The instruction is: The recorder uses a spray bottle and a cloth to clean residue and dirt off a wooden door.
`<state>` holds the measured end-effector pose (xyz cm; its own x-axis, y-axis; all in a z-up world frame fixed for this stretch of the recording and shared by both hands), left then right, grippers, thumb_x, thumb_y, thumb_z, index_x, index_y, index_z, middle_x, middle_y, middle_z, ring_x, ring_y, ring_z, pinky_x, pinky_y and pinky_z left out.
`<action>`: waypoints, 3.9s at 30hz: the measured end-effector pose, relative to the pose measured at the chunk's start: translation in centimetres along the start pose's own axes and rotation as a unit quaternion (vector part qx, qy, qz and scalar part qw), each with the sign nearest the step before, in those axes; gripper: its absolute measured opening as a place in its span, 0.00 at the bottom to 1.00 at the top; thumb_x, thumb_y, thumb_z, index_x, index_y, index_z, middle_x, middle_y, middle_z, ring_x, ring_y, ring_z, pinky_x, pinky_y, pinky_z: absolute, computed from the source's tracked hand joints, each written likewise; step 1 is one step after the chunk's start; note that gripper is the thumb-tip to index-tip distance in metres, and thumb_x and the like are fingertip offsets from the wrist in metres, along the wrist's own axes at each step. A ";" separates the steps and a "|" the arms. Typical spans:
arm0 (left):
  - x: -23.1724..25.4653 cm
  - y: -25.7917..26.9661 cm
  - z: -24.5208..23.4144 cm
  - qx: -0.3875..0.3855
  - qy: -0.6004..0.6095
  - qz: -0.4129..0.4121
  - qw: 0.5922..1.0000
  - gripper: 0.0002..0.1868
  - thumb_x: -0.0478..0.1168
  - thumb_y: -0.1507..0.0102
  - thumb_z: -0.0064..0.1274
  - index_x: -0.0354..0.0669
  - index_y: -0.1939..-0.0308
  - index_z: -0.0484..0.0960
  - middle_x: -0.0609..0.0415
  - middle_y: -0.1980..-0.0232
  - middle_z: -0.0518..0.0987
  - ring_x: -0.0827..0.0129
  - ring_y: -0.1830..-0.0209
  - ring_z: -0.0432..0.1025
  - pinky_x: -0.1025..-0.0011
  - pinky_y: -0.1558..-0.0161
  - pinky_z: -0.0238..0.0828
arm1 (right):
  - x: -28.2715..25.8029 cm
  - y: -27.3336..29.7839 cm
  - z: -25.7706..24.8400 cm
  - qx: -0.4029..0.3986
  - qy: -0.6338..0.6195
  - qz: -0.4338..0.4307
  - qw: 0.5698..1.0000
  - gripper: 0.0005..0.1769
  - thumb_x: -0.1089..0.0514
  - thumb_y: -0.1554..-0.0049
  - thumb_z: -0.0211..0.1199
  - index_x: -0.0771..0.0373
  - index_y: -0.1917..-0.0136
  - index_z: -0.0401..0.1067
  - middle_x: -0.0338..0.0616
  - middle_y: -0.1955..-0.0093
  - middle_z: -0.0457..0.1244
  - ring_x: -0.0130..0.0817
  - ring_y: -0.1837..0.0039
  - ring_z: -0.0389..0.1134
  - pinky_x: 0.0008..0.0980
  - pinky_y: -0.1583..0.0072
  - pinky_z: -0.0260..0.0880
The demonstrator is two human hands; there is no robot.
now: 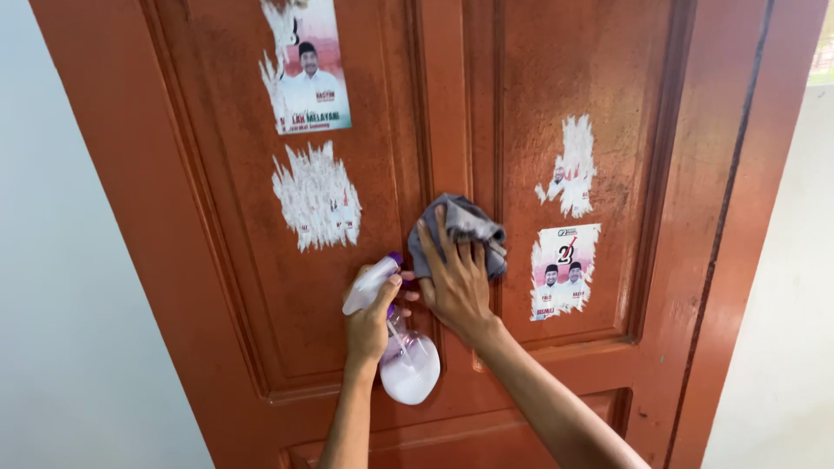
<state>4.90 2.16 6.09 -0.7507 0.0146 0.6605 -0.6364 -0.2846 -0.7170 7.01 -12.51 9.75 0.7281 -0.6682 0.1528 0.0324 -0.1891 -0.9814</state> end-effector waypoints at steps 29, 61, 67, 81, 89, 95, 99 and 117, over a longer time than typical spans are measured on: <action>0.6 0.0 0.3 0.006 -0.010 0.006 1.000 0.13 0.42 0.34 0.53 0.35 0.51 0.79 0.47 0.57 0.85 0.69 0.68 0.80 0.74 0.72 0.74 | 0.5 -0.1 0.4 -0.035 0.006 0.011 0.999 0.41 0.53 0.44 0.59 0.58 0.19 0.55 0.58 0.15 0.41 0.64 0.26 0.56 0.71 0.28 0.50; -0.8 -0.2 -0.3 0.018 0.003 0.014 1.000 0.14 0.42 0.35 0.54 0.35 0.50 0.79 0.48 0.57 0.86 0.70 0.68 0.80 0.75 0.73 0.74 | -0.5 0.6 -1.3 0.003 -0.023 0.003 1.000 0.41 0.52 0.47 0.61 0.59 0.22 0.59 0.61 0.17 0.43 0.65 0.29 0.58 0.64 0.31 0.55; -0.7 0.0 -0.2 0.024 -0.004 0.007 1.000 0.15 0.43 0.35 0.54 0.36 0.50 0.80 0.47 0.57 0.87 0.69 0.70 0.80 0.74 0.74 0.74 | -0.2 -1.5 -2.3 0.015 -0.036 -0.014 0.999 0.40 0.54 0.47 0.60 0.60 0.22 0.59 0.62 0.17 0.44 0.64 0.27 0.56 0.62 0.29 0.54; -1.2 -0.6 -0.3 0.030 -0.011 -0.007 0.999 0.17 0.45 0.36 0.55 0.34 0.51 0.81 0.46 0.57 0.88 0.68 0.71 0.81 0.73 0.75 0.74 | 0.1 -1.2 -1.0 0.011 -0.029 0.004 1.000 0.40 0.55 0.47 0.59 0.59 0.22 0.57 0.60 0.16 0.42 0.64 0.33 0.60 0.63 0.31 0.55; -1.3 -0.9 -0.4 0.025 0.004 -0.011 1.000 0.17 0.44 0.37 0.55 0.35 0.51 0.81 0.46 0.58 0.88 0.68 0.72 0.80 0.72 0.76 0.73 | -0.2 -1.9 -2.1 0.016 -0.019 -0.010 1.000 0.44 0.56 0.51 0.59 0.59 0.22 0.56 0.59 0.17 0.42 0.66 0.31 0.59 0.64 0.32 0.56; -1.8 -0.9 -0.6 0.030 0.005 -0.007 0.999 0.16 0.44 0.37 0.55 0.35 0.51 0.81 0.46 0.57 0.88 0.67 0.70 0.81 0.72 0.75 0.74 | 0.0 0.2 -0.1 -0.010 0.001 -0.002 1.000 0.43 0.54 0.50 0.61 0.57 0.22 0.57 0.59 0.17 0.43 0.66 0.32 0.59 0.66 0.33 0.55; -1.3 -0.7 -0.3 0.033 -0.002 -0.014 0.999 0.16 0.44 0.37 0.54 0.36 0.51 0.81 0.47 0.57 0.88 0.67 0.69 0.82 0.72 0.75 0.75 | 0.4 -1.8 -0.7 -0.019 -0.005 -0.006 1.000 0.42 0.54 0.48 0.60 0.56 0.21 0.57 0.58 0.16 0.43 0.64 0.32 0.59 0.65 0.31 0.55; -0.6 -0.4 -0.1 0.029 0.001 -0.001 1.000 0.16 0.44 0.36 0.54 0.35 0.50 0.81 0.47 0.55 0.87 0.68 0.67 0.82 0.72 0.72 0.75 | -0.1 -0.5 -0.2 0.008 0.000 -0.006 1.000 0.42 0.55 0.49 0.61 0.57 0.21 0.57 0.58 0.16 0.42 0.64 0.28 0.58 0.67 0.29 0.53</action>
<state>5.57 2.31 5.94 -0.7499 0.0180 0.6613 -0.6268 -0.3388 -0.7016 6.77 -12.49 10.24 0.7278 -0.6659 0.1641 0.0514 -0.1856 -0.9813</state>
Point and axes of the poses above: each hand's wrist, its own y-axis away from the middle knuckle, its own z-axis out of the palm, x = y × z, the point moved 9 cm from there along -y, towards the middle knuckle
